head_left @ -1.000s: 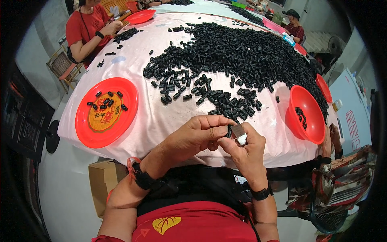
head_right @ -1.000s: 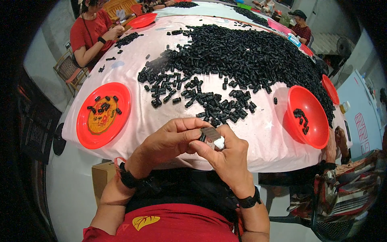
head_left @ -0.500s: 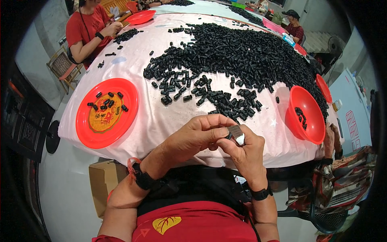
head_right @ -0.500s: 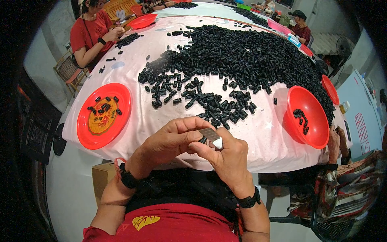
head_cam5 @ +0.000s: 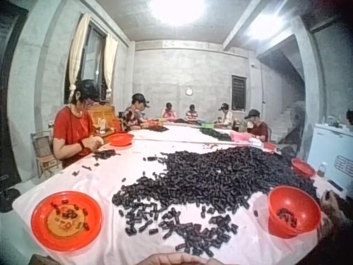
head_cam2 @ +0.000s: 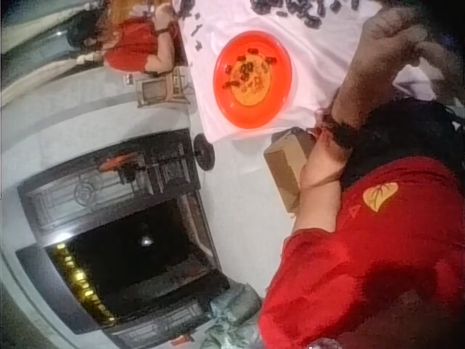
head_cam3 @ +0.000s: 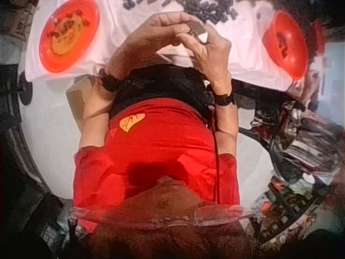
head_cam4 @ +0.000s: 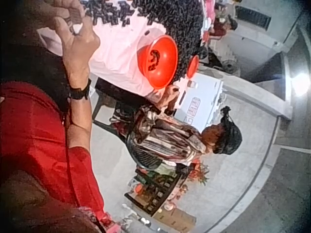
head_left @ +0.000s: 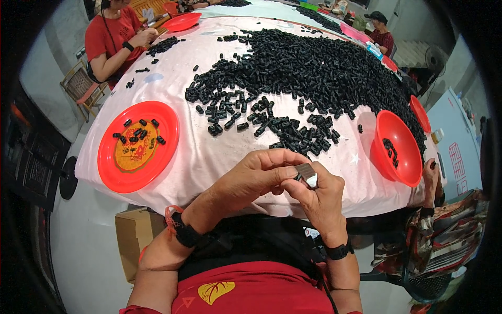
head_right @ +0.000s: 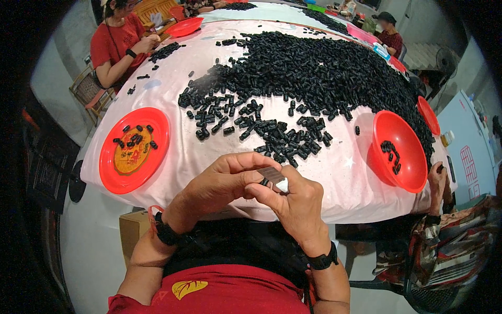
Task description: Sorting small black rubber or plastic components on a table in a manufacturing facility.
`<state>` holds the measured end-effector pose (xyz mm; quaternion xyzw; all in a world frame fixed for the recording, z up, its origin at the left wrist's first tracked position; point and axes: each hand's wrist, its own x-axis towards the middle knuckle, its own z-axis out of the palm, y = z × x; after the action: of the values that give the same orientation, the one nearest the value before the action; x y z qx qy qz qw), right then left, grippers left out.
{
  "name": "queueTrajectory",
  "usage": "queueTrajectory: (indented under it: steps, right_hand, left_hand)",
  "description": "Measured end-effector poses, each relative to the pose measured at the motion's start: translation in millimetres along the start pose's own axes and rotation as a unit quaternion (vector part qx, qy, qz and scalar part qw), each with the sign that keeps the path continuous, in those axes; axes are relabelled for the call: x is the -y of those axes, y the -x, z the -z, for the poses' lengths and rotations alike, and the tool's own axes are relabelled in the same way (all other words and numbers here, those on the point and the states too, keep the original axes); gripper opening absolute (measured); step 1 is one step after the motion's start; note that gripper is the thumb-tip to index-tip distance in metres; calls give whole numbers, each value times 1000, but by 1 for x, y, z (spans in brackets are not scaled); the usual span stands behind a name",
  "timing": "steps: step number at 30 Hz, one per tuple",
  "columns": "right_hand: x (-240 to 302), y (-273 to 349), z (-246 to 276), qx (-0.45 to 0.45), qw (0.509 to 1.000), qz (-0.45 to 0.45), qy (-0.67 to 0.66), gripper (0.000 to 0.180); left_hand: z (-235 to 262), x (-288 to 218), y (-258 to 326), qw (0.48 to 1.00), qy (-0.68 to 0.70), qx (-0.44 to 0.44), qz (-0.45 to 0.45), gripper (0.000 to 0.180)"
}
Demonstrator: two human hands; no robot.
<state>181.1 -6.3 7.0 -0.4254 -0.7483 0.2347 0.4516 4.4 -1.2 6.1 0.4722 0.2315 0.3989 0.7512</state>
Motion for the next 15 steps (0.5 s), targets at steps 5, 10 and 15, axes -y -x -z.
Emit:
queueTrajectory:
  steps: [5, 10, 15]
  right_hand:
    - [0, 0, 2, 18, 1000, -13, 13, 39]
    - [-2, 2, 0, 9, 1000, -12, 3, 39]
    - [-4, 1, 0, 13, 1000, -3, 22, 40]
  left_hand:
    - [1, 1, 1, 998, 55, 15, 5, 33]
    - [0, 2, 0, 999, 48, 0, 3, 31]
    - [2, 2, 0, 999, 34, -2, 1, 31]
